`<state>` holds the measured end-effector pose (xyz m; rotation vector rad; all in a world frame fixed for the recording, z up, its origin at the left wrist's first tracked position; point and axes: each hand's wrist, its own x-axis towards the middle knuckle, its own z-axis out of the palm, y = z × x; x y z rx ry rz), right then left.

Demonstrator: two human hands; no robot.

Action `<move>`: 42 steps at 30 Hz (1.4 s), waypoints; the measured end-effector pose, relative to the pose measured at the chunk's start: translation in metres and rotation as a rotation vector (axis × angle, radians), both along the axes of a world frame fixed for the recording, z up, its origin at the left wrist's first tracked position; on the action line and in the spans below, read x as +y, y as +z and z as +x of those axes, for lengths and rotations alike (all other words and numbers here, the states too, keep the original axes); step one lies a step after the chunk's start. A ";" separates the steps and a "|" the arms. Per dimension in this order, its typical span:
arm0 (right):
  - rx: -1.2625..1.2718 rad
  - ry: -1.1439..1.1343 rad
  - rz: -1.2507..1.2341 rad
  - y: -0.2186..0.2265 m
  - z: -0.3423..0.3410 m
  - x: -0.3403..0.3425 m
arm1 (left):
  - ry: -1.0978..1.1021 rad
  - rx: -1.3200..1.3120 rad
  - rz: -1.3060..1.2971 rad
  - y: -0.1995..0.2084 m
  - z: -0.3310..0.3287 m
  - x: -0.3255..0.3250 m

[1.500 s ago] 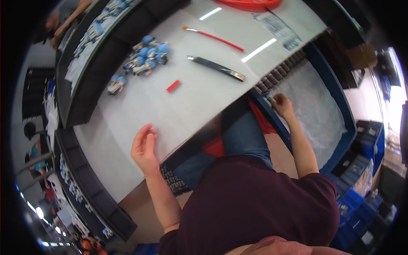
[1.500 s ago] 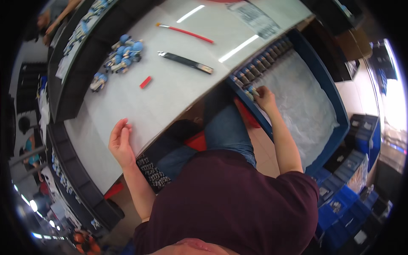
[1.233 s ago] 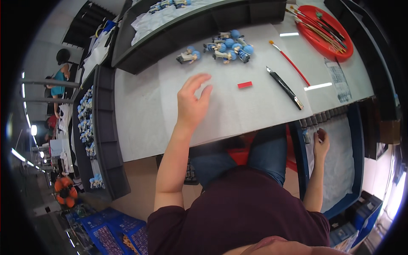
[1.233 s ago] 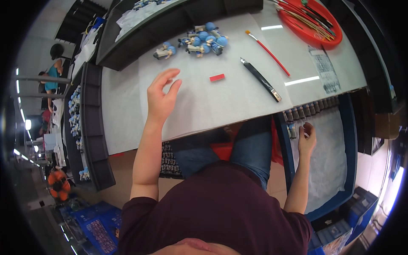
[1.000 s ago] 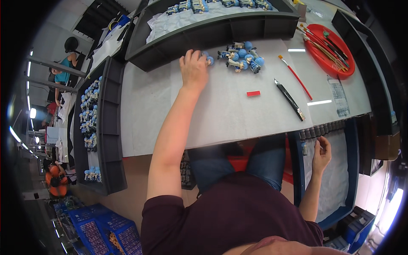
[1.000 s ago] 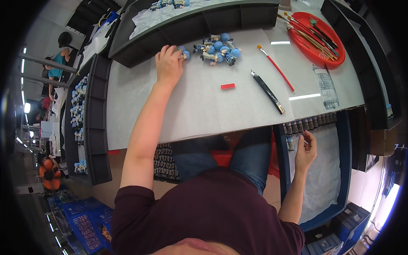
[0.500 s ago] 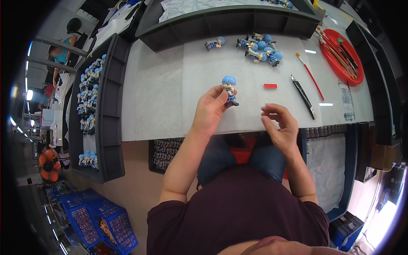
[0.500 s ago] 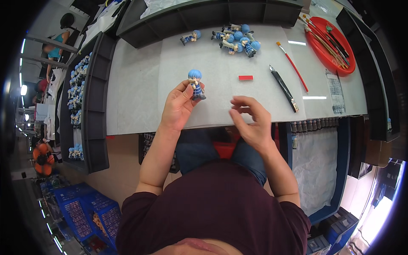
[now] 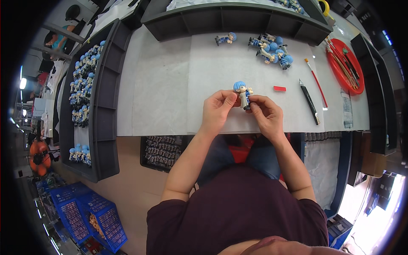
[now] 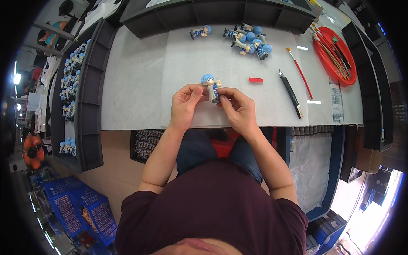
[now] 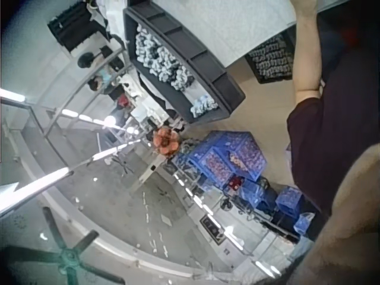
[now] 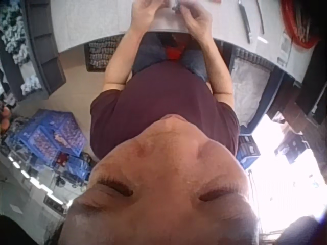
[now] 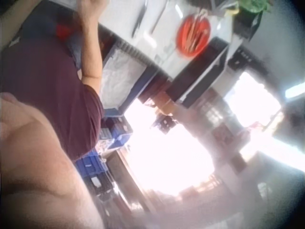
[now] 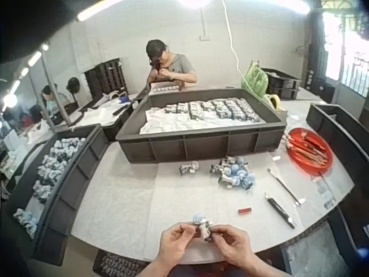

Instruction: The person assembles small blue and white figurines by hand at a workbench. They pick up individual parts, align them, and press them together to form complete figures, then place the finished items into a gray tray. The process is repeated for multiple units throughout the clip.

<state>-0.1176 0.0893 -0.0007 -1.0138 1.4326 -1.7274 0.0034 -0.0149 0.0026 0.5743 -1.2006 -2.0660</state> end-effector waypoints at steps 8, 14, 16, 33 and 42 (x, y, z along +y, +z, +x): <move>0.051 -0.005 0.010 0.003 0.003 0.001 | -0.011 0.052 0.015 0.000 0.002 -0.003; 0.104 0.009 -0.028 0.003 0.002 0.002 | -0.001 0.029 0.011 0.003 0.000 -0.001; 0.133 0.017 -0.038 0.004 0.002 0.002 | 0.003 0.007 -0.005 -0.003 0.003 -0.004; 0.118 0.068 0.004 0.004 0.002 -0.002 | 0.000 0.013 0.091 -0.004 0.004 -0.006; 0.219 0.017 0.055 0.007 0.005 -0.002 | 0.001 0.001 0.123 0.000 0.004 -0.006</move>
